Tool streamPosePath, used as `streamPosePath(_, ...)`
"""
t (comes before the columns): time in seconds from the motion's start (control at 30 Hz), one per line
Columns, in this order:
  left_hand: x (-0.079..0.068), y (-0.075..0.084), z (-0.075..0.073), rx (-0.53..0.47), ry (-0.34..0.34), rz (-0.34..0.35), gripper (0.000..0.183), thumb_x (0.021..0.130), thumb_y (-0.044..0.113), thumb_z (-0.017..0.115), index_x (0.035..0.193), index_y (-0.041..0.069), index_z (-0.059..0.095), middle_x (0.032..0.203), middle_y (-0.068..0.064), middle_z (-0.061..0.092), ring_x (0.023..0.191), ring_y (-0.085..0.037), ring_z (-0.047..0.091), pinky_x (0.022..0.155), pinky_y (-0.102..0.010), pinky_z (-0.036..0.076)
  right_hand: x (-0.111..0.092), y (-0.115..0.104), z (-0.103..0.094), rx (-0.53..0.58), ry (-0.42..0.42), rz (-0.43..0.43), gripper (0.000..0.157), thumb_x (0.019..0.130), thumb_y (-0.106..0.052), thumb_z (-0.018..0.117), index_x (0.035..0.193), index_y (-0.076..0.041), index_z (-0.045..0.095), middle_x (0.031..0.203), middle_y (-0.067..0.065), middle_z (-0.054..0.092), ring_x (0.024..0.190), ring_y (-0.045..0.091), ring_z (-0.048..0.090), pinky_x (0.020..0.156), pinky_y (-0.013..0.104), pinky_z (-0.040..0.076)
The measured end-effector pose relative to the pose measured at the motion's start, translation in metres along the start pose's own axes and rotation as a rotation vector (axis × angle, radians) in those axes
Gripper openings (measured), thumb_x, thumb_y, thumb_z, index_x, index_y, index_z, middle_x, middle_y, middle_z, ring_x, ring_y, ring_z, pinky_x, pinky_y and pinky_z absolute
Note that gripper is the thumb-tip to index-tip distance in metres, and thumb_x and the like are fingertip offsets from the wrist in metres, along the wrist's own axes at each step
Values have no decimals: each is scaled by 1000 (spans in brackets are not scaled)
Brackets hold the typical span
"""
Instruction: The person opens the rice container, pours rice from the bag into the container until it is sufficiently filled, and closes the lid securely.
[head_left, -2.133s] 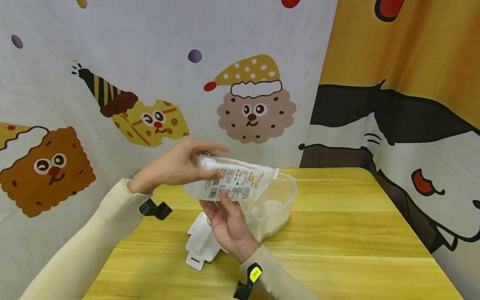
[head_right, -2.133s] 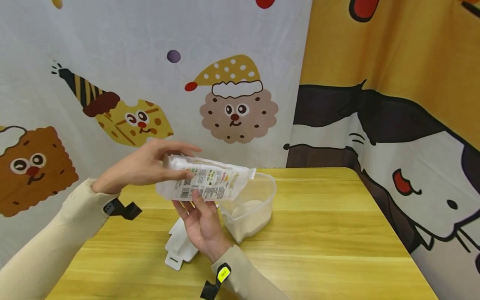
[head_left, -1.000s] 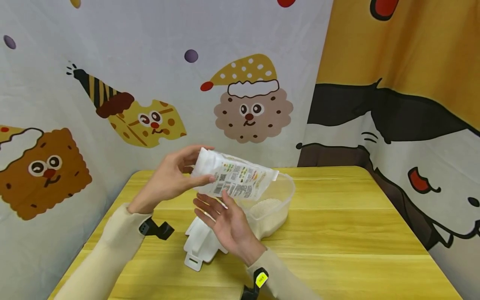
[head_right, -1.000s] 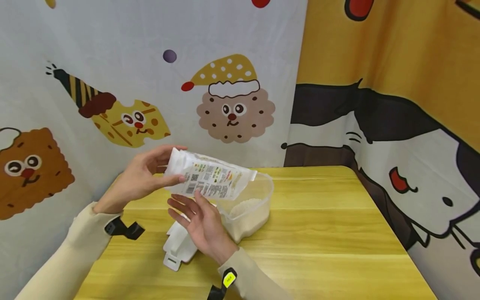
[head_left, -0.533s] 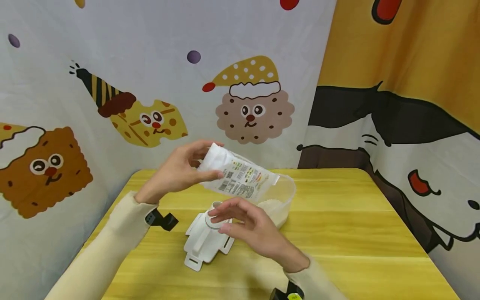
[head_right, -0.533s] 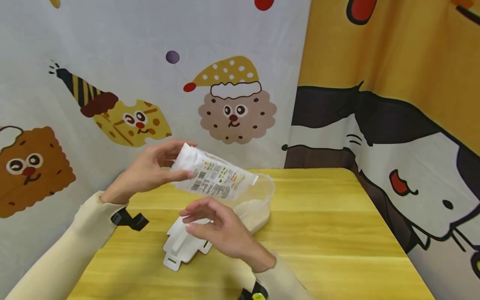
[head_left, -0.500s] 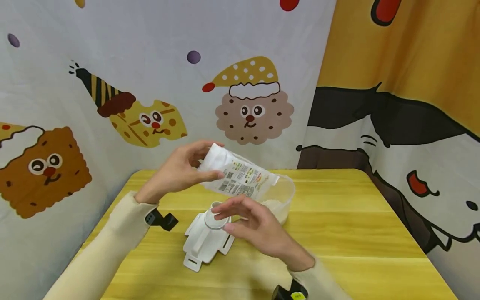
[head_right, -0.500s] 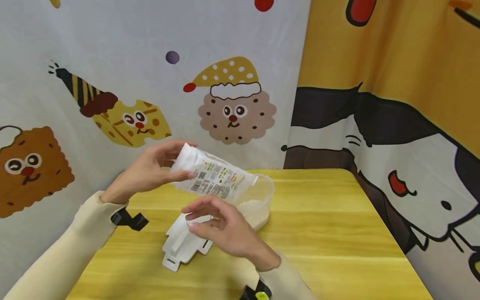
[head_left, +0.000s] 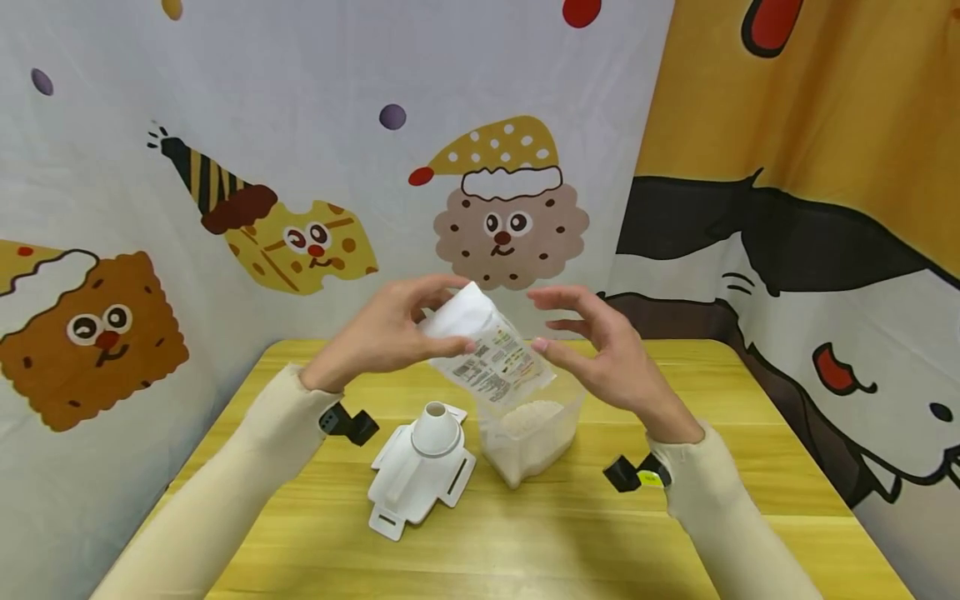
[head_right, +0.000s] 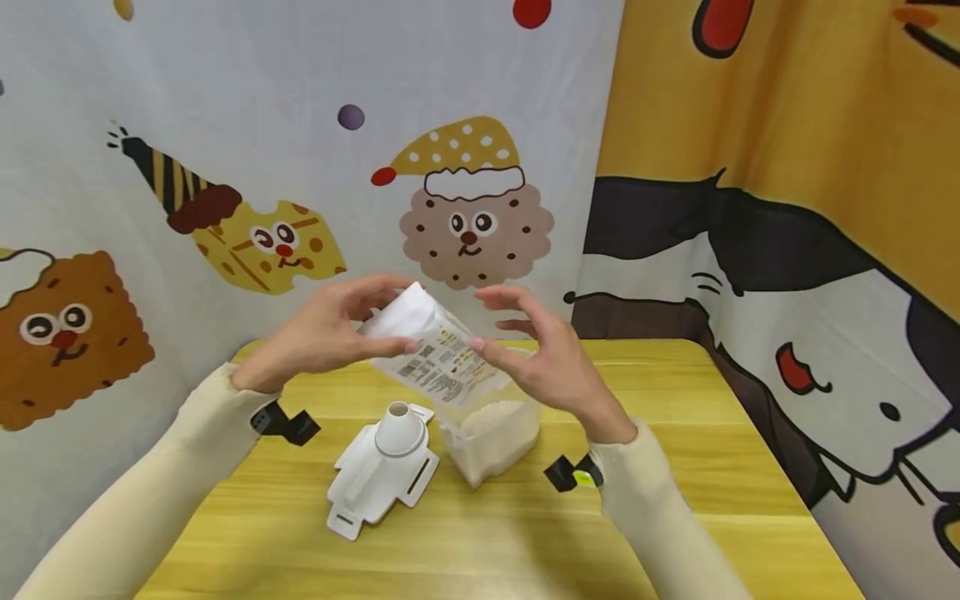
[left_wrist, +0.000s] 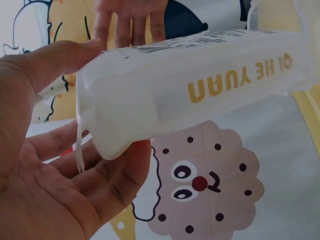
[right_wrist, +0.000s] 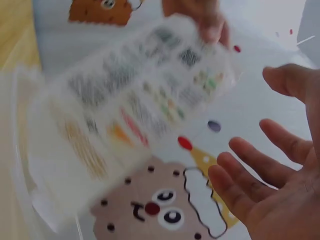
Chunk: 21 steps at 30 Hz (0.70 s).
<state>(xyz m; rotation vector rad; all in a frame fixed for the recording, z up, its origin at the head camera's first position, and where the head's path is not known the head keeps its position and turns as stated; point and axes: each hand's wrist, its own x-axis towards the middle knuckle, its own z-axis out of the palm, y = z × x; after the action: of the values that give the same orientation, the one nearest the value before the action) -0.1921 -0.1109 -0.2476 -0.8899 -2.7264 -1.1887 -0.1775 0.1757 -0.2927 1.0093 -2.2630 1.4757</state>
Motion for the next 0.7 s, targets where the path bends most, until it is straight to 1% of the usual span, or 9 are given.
streamPosePath(0.07, 3, 1, 0, 18, -3, -1, 63, 82, 30, 88, 139, 26, 61, 110, 0, 74, 84, -18, 69, 71, -35, 58, 5, 6, -4, -53, -35, 14, 59, 93, -10, 75, 147, -15, 52, 146, 3, 58, 135, 23, 54, 109, 38, 51)
streamPosePath(0.17, 9, 1, 2, 26, -14, 10, 62, 82, 31, 88, 138, 25, 62, 109, 0, 74, 86, -18, 69, 70, -34, 59, 11, 14, -7, -90, -117, 52, 66, 93, -16, 76, 152, -23, 46, 151, 2, 55, 138, 22, 52, 113, 45, 48)
streamPosePath(0.27, 15, 1, 5, 21, -32, 41, 61, 82, 30, 87, 137, 22, 63, 107, 0, 74, 89, -18, 69, 71, -34, 60, 15, 19, -8, -94, -203, 98, 73, 94, -20, 76, 157, -28, 40, 155, 3, 51, 141, 23, 50, 116, 50, 44)
streamPosePath(0.37, 20, 0, 8, 10, -48, 76, 58, 83, 30, 87, 135, 22, 64, 107, 0, 74, 92, -17, 68, 74, -34, 60, 18, 22, -7, -99, -255, 127, 77, 93, -24, 77, 159, -29, 36, 154, 3, 51, 141, 25, 50, 116, 53, 44)
streamPosePath(0.43, 22, -1, 10, -1, -50, 96, 56, 83, 30, 87, 134, 23, 65, 107, 1, 74, 93, -17, 68, 74, -34, 60, 20, 23, -6, -104, -269, 143, 77, 93, -26, 77, 159, -29, 37, 151, 4, 53, 138, 26, 53, 114, 54, 45)
streamPosePath(0.53, 24, -1, 13, -40, -39, 111, 56, 83, 29, 87, 134, 24, 65, 107, 1, 74, 91, -16, 69, 72, -35, 60, 22, 23, -8, -121, -275, 142, 70, 93, -26, 78, 154, -25, 44, 142, 4, 60, 129, 26, 60, 110, 52, 49)
streamPosePath(0.63, 24, -2, 18, -99, -11, 115, 58, 83, 28, 87, 136, 24, 64, 107, 1, 73, 91, -17, 69, 71, -35, 61, 22, 23, -10, -139, -267, 127, 60, 92, -23, 78, 146, -20, 53, 132, 3, 66, 120, 25, 66, 104, 49, 54)
streamPosePath(0.7, 23, -5, 23, -140, 20, 122, 61, 83, 27, 88, 138, 24, 62, 109, 1, 73, 92, -16, 69, 73, -36, 61, 22, 24, -11, -140, -247, 125, 55, 91, -22, 79, 142, -20, 57, 126, 2, 68, 116, 22, 67, 101, 49, 56)
